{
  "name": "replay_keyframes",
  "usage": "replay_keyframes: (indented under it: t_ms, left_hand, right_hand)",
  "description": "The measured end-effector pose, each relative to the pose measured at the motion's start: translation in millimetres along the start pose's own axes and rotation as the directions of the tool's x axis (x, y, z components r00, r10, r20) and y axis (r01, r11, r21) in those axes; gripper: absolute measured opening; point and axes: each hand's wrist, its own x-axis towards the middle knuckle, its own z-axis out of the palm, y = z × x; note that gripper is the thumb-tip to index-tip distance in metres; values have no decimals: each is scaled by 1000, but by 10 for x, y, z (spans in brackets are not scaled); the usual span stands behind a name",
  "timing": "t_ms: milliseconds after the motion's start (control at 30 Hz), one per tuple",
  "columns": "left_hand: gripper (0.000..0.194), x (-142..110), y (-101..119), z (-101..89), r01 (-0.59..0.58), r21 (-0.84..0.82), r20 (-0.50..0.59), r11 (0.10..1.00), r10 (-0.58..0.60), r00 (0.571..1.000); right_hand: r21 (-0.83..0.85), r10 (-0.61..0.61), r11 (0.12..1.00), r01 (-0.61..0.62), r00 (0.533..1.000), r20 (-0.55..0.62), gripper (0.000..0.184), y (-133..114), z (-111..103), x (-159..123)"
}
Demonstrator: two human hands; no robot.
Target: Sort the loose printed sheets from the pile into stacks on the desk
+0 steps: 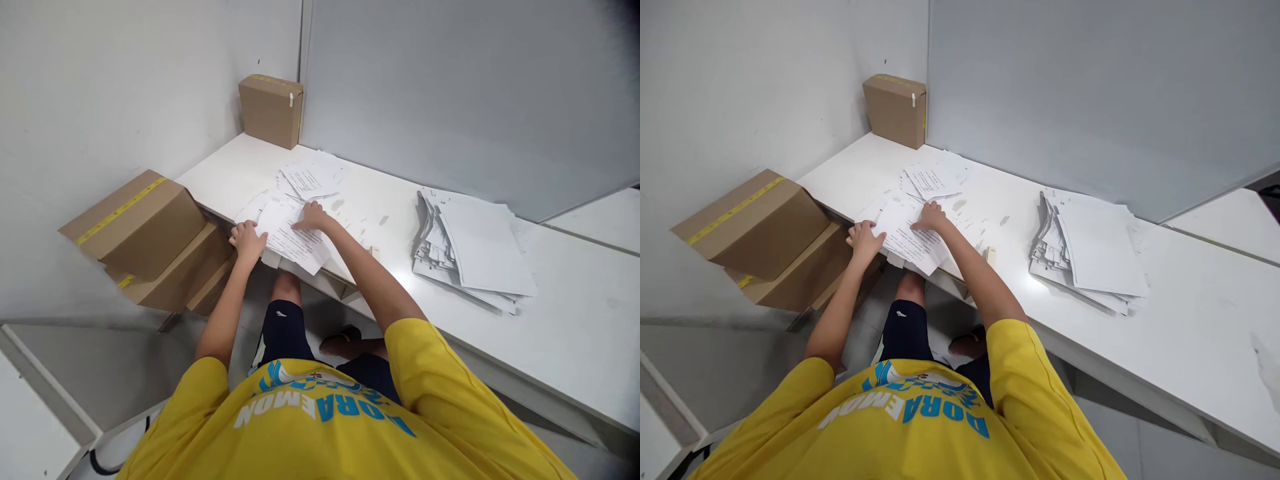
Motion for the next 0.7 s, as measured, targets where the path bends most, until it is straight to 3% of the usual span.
replay_keyframes:
  t_ms: [133, 400, 567, 700]
  left_hand:
    - [61, 97, -41, -22, -12, 24, 2, 1000, 12, 1000]
    - [61, 129, -69, -16, -24, 4, -34, 1000, 24, 999]
    - [62, 125, -44, 23, -63, -151, -55, 987, 55, 997]
    - [63, 168, -44, 73, -118, -387, -82, 914, 94, 992]
  right_hand:
    - [-30, -6, 1000, 6, 1000, 1, 90, 19, -33, 81]
    - [-75, -131, 990, 118, 970, -206, 56, -17, 41, 12]
    - [-26, -100, 995, 97, 970, -221, 50, -1, 131, -90]
    - [43, -92, 993, 109, 954, -286, 48, -1, 130, -150]
